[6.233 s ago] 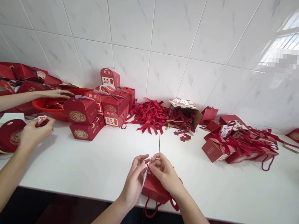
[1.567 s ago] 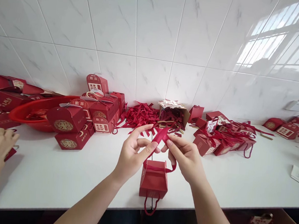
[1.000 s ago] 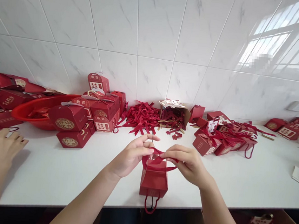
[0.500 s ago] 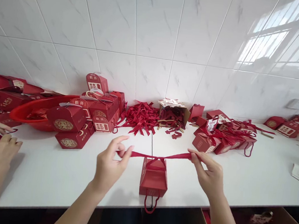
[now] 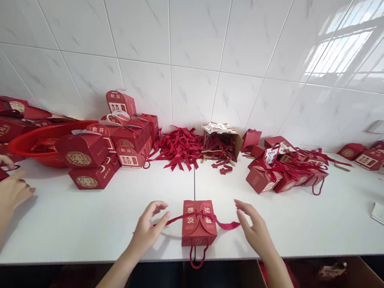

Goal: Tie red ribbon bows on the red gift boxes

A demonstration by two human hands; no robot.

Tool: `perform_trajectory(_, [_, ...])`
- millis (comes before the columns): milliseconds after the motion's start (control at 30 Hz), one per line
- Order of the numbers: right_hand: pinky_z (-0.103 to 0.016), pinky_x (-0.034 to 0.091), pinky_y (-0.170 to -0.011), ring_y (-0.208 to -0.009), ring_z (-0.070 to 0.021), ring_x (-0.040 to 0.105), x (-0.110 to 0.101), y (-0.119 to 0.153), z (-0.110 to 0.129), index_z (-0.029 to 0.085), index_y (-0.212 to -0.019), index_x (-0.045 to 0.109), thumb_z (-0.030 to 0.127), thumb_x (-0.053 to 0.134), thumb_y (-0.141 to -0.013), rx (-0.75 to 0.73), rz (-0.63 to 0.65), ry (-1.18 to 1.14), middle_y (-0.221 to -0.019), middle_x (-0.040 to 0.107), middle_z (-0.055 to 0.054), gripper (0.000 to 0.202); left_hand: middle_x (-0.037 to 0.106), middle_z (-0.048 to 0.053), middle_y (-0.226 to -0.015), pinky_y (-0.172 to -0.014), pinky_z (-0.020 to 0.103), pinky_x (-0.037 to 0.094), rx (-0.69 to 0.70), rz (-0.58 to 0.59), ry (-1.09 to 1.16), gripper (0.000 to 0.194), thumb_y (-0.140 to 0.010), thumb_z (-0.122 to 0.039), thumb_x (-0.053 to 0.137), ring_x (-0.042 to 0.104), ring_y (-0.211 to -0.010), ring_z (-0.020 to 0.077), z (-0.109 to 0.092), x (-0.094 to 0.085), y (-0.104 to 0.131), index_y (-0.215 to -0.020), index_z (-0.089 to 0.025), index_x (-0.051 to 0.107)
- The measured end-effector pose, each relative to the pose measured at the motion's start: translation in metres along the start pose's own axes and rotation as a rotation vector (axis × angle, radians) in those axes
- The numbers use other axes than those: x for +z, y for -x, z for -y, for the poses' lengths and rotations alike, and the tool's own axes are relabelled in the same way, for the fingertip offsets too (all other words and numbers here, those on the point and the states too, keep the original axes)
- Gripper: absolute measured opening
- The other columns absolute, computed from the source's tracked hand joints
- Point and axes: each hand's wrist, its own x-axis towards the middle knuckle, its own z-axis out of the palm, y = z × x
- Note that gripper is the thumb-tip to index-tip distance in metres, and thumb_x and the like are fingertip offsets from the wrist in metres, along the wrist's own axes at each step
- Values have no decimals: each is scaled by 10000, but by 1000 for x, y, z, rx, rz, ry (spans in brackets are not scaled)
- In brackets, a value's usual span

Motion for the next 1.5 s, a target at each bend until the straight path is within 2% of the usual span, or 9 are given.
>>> perform_trajectory(267, [-459, 287, -1107, -1369, -289, 233, 33, -17, 52, 256, -1398, 371, 373, 601, -821, -328, 328, -32, -1453, 233, -118, 633, 559, 48, -1038, -892, 383, 459, -12, 86, 132, 230, -780, -292, 602, 552, -1036, 217, -37, 38, 0, -975, -225, 501])
perform_trajectory(600, [-382, 335, -1086, -1327, -236, 339, 41, -19, 55, 248, -1316, 432, 406, 554, -854, -229, 404, -63, -1414, 357, -100, 504, 526, 25, -959, -815, 330, 456, -120, 126, 191, 247, -759, -315, 607, 537, -941, 188, -38, 40, 0, -917, -225, 441])
perform_trajectory(733, [-397, 408, -1009, -1277, -233, 412, 54, -4, 47, 239, -1402, 312, 450, 361, -936, -4, 234, -114, -1441, 322, -124, 514, 501, -23, -783, -679, 278, 447, -245, 217, 251, 298, -754, -409, 612, 530, -745, 156, -34, 41, -1, -852, -228, 397])
perform_trajectory(867, [-317, 488, -639, -651, -157, 567, 62, 3, 34, 182, -1260, 420, 505, 444, -884, 184, 15, -112, -920, 591, -60, 496, 408, -60, -613, -566, 237, 371, -279, 309, 247, 351, -765, -486, 582, 439, -576, 121, -31, 37, -3, -699, -216, 369])
perform_trajectory(967, [-250, 375, -515, -505, -119, 415, 48, -1, 28, 199, -969, 487, 471, 541, -838, 96, -35, -160, -581, 411, 69, 307, 369, -60, -584, -553, 228, 335, -161, 304, 155, 390, -750, -490, 608, 386, -557, 109, -32, 27, -7, -623, -201, 379])
perform_trajectory(1167, [-287, 409, -605, -658, -148, 491, -4, -8, 36, 192, -602, 490, 286, 425, -892, -226, 228, -131, -746, 523, -35, 312, 504, -33, -604, -575, 237, 366, -94, 369, 35, 280, -850, -429, 459, 463, -567, 131, -21, -4, -22, -754, -196, 580])
perform_trajectory(1267, [-330, 467, -692, -781, -191, 564, -7, -5, 39, 203, -636, 618, 195, 506, -819, -227, 244, 57, -876, 583, -65, 214, 587, -15, -595, -565, 248, 404, -224, 555, -39, 233, -758, -393, 558, 530, -562, 153, -17, -17, -29, -818, -195, 667])
perform_trajectory(1400, [-348, 491, -637, -732, -206, 578, 16, -1, 41, 210, -665, 678, 212, 568, -803, -211, -117, 131, -832, 589, -84, 176, 560, -8, -515, -486, 230, 381, -246, 995, 122, 235, -708, -386, 630, 459, -467, 111, -34, -23, -27, -711, -177, 738])
perform_trajectory(1500, [-311, 469, -543, -612, -163, 547, 33, 1, 50, 205, -653, 672, 220, 582, -808, -228, -320, 26, -783, 580, -72, 180, 495, -20, -434, -402, 215, 328, -173, 716, 223, 363, -775, -472, 570, 340, -378, 69, -56, -17, -17, -667, -168, 736])
